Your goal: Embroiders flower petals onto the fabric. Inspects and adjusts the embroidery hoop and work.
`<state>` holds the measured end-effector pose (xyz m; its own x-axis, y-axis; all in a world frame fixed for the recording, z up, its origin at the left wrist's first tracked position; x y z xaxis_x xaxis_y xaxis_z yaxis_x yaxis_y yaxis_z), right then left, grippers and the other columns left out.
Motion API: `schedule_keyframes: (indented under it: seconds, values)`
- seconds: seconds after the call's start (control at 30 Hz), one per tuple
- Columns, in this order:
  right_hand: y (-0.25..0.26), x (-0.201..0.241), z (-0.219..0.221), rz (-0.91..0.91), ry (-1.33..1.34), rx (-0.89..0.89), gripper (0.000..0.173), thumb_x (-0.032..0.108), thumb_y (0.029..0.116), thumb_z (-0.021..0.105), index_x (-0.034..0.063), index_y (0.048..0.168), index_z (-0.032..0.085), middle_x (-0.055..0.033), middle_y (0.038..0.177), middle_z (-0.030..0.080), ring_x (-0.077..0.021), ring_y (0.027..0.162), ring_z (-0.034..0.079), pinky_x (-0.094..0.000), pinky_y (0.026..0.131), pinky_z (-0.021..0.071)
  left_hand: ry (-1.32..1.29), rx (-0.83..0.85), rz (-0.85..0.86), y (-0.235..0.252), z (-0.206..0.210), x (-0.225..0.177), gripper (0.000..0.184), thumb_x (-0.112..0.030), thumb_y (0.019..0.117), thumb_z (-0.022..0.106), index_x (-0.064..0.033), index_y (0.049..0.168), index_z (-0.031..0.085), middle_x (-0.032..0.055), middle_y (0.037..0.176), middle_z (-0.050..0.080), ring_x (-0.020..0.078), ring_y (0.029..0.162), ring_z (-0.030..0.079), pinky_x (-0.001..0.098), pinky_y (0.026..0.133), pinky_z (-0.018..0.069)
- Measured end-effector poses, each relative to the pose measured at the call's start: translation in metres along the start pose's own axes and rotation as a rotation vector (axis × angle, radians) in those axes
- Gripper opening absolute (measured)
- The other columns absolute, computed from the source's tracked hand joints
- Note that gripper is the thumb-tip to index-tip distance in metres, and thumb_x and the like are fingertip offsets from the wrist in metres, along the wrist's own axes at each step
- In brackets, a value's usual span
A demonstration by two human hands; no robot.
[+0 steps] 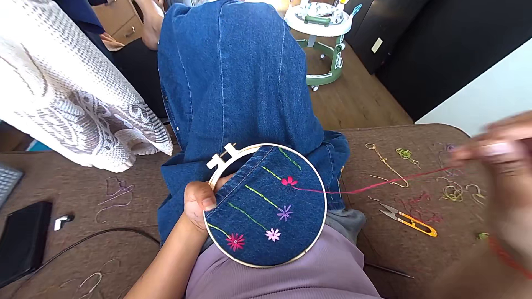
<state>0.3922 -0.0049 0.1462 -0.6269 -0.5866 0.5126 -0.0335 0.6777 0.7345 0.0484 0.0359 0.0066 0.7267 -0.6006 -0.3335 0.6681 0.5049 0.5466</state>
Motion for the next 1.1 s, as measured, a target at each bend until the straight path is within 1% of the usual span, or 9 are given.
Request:
schedule_keyframes:
  seconds: [0.07,0.1,0.17,0.23,0.3,0.47,0.63,0.9,1.1]
  values:
    - [0.002,0.044,0.056,-0.142,-0.031,0.129,0.013,0.028,0.1014,0.062,0.0205,0.110,0.068,0.0099,0.106,0.061,-0.0012,0.096,0.061,-0.0201,0.080,0.0538,-0.021,-0.001,0.001,-0.005,-0.006,0.000,0.040,-0.011,0.0963,0.053,-0.0044,0.135,0.061,0.0058,0.117,0.072,0.0113,0.105,0.069,0.0288,0.096,0.0544]
    - [-0.001,0.059,0.078,-0.183,-0.019,0.169,0.011,0.028,0.1005,0.063,0.0215,0.106,0.070,0.0102,0.102,0.061,0.0010,0.093,0.060,-0.0171,0.078,0.0517,-0.023,0.002,-0.003,-0.006,-0.006,0.000,0.041,-0.011,0.0967,0.053,-0.0044,0.137,0.060,0.0059,0.119,0.071,0.0115,0.106,0.069,0.0291,0.098,0.0540]
    - [-0.010,0.074,0.109,-0.226,0.016,0.229,0.012,0.022,0.0994,0.063,0.0176,0.102,0.073,0.0074,0.094,0.059,0.0028,0.086,0.057,-0.0122,0.073,0.0490,-0.002,0.007,-0.007,-0.005,-0.003,0.000,0.042,-0.012,0.0973,0.054,-0.0055,0.139,0.059,0.0052,0.122,0.071,0.0109,0.109,0.068,0.0287,0.099,0.0534]
    - [-0.014,0.077,0.124,-0.242,0.023,0.246,0.015,0.018,0.0984,0.062,0.0122,0.101,0.076,0.0048,0.089,0.057,0.0030,0.081,0.054,-0.0094,0.069,0.0458,0.015,0.017,-0.011,-0.003,0.000,0.000,0.042,-0.015,0.0986,0.055,-0.0073,0.139,0.059,0.0040,0.123,0.070,0.0098,0.111,0.068,0.0280,0.099,0.0532]
    - [-0.015,0.075,0.129,-0.239,0.014,0.251,0.017,0.016,0.0972,0.061,0.0103,0.100,0.077,0.0045,0.086,0.056,0.0031,0.078,0.053,-0.0088,0.067,0.0441,0.028,0.020,-0.001,-0.002,0.000,-0.001,0.041,-0.016,0.0990,0.055,-0.0076,0.138,0.060,0.0038,0.124,0.070,0.0100,0.112,0.067,0.0281,0.100,0.0530]
    - [-0.015,0.071,0.133,-0.236,0.040,0.264,0.016,0.015,0.0968,0.062,0.0101,0.100,0.077,0.0045,0.087,0.056,0.0026,0.079,0.053,-0.0091,0.068,0.0448,0.047,0.036,0.007,-0.003,-0.001,-0.001,0.042,-0.017,0.0993,0.054,-0.0073,0.139,0.058,0.0044,0.124,0.070,0.0102,0.113,0.067,0.0283,0.100,0.0527]
    - [-0.015,0.071,0.134,-0.241,0.043,0.264,0.017,0.013,0.0960,0.061,0.0105,0.100,0.078,0.0046,0.087,0.056,0.0020,0.080,0.053,-0.0094,0.069,0.0446,0.036,0.038,-0.017,0.000,0.003,0.001,0.045,-0.018,0.0992,0.056,-0.0076,0.143,0.056,0.0045,0.128,0.068,0.0103,0.115,0.066,0.0287,0.102,0.0519]
    - [-0.015,0.072,0.133,-0.251,0.025,0.264,0.019,0.012,0.0955,0.060,0.0102,0.101,0.078,0.0043,0.085,0.055,0.0020,0.079,0.052,-0.0092,0.067,0.0432,-0.016,0.039,-0.029,0.002,0.004,0.001,0.041,-0.016,0.0986,0.057,-0.0074,0.138,0.060,0.0039,0.123,0.071,0.0096,0.111,0.068,0.0281,0.099,0.0533]
    - [-0.017,0.078,0.132,-0.274,-0.053,0.257,0.021,0.011,0.0965,0.059,0.0106,0.104,0.078,0.0021,0.086,0.054,-0.0022,0.080,0.051,-0.0124,0.068,0.0423,0.009,0.044,-0.020,0.001,0.004,0.001,0.042,-0.016,0.0991,0.055,-0.0071,0.140,0.058,0.0035,0.124,0.070,0.0090,0.112,0.068,0.0278,0.100,0.0526]
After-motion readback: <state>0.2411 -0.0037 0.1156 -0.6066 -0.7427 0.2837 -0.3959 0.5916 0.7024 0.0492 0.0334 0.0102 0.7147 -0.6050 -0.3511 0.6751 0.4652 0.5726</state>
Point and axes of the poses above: each hand's wrist, its own y-axis towards the middle knuckle, its own z-axis out of the palm, x = y × z, the point moved 8 cm from there along y, towards the middle knuckle
